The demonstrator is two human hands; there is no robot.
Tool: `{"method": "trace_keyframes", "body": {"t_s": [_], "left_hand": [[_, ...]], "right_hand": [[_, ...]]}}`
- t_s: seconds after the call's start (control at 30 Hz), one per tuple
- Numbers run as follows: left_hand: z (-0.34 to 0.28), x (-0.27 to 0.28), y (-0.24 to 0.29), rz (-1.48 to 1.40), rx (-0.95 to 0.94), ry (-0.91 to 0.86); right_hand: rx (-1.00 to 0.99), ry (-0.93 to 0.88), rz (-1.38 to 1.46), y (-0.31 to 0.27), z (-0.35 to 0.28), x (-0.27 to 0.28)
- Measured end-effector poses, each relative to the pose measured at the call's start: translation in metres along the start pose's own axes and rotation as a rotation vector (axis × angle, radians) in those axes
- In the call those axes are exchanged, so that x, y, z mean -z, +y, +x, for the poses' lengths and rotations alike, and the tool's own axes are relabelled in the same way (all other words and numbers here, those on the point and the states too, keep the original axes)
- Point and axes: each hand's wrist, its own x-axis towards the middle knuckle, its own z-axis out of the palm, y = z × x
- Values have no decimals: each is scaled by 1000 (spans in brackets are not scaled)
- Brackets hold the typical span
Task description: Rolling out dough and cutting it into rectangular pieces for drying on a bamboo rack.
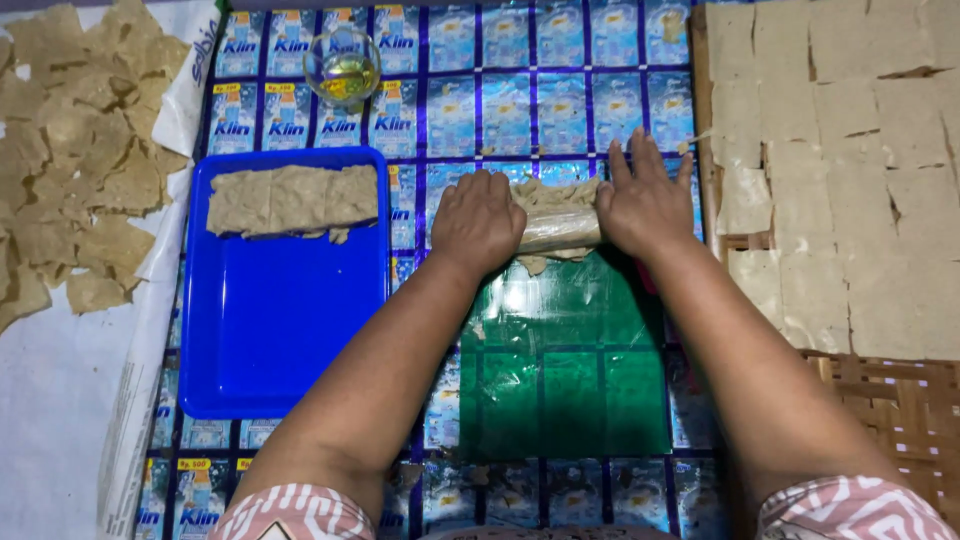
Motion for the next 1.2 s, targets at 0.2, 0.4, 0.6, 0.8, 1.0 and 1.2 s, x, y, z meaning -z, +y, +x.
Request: {"method": "trace_keyframes", "body": {"t_s": [0.2,0.4,0.6,0.8,1.0,1.2], "left_hand": [[-13,-33,-12,47,-87,163],[-56,-42,-8,40,-152,181],[-18,-44,-14,62,-27,-42],[19,-32,-18,1,129,-116],[-18,-37,-6,55,128,100],[-92,-53,3,77,-1,237]], "right_hand": [[57,113,-39,-7,-29,0],[146,233,-5,-2,-85,-19],[58,138,-14,-4,-56,-18],[25,83,14,-7,-5,-1],[62,120,-29,-10,-30,0],[153,234,51,-10,-106,-14]]}}
